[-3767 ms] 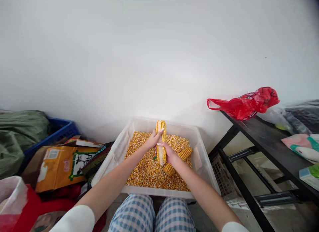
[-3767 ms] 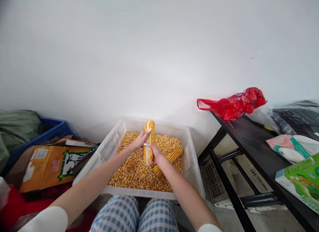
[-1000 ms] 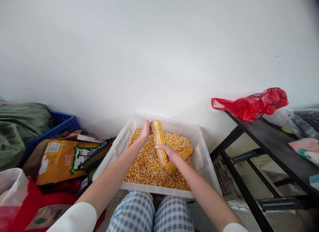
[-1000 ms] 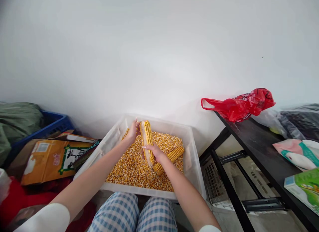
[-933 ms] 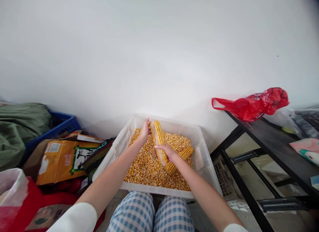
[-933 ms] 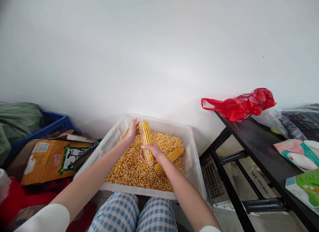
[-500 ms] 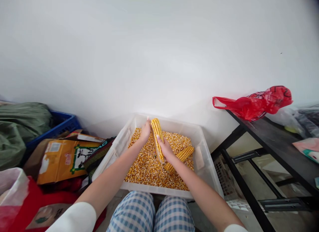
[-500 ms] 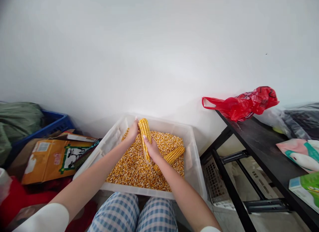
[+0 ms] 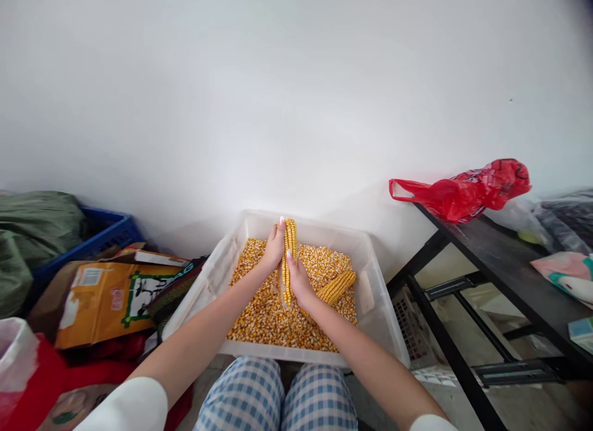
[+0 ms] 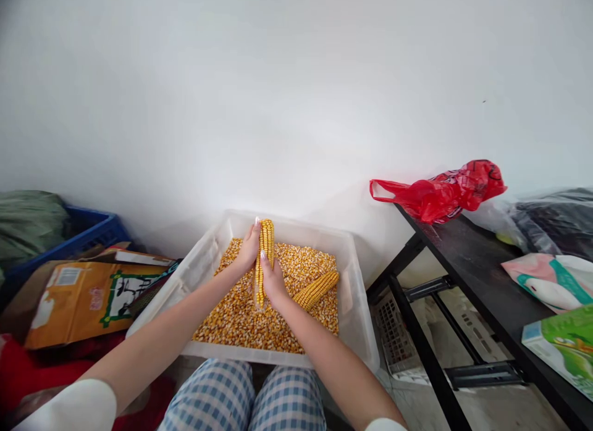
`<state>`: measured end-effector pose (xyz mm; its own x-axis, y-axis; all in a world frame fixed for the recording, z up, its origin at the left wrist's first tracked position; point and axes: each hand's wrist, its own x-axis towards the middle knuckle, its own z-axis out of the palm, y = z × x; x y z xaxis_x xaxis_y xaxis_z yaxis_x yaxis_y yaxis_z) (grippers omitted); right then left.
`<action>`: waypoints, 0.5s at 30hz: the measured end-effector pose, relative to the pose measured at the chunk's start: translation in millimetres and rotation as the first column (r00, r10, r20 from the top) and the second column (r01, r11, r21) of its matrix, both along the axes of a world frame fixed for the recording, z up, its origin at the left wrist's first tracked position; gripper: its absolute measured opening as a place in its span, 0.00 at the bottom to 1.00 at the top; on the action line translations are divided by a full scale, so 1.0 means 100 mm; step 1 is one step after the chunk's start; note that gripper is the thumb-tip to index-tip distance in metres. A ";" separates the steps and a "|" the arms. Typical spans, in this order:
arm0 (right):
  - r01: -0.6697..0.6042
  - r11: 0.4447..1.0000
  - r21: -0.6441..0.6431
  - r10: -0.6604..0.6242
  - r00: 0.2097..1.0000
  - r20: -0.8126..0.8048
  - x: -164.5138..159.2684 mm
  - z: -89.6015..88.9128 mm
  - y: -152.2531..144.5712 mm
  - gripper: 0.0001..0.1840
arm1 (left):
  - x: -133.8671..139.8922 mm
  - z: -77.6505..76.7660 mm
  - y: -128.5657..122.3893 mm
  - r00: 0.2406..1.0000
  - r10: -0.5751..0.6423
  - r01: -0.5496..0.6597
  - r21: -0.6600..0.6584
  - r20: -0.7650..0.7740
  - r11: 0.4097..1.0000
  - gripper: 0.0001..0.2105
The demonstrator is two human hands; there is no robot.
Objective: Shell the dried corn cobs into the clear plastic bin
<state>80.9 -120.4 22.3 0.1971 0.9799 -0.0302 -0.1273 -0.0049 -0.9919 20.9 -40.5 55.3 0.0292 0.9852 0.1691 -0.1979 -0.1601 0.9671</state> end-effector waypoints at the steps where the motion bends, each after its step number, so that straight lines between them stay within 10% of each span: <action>1: 0.003 1.000 0.002 -0.003 1.000 0.003 0.00 0.00 -0.01 0.24 | 0.00 -0.01 0.00 1.000 -0.002 0.002 0.005 0.003 1.000 0.24; 15: 0.016 0.996 0.085 -0.016 1.000 -0.008 -0.02 0.02 -0.06 0.17 | -0.02 0.05 -0.05 0.998 0.015 -0.012 0.053 -0.064 0.999 0.22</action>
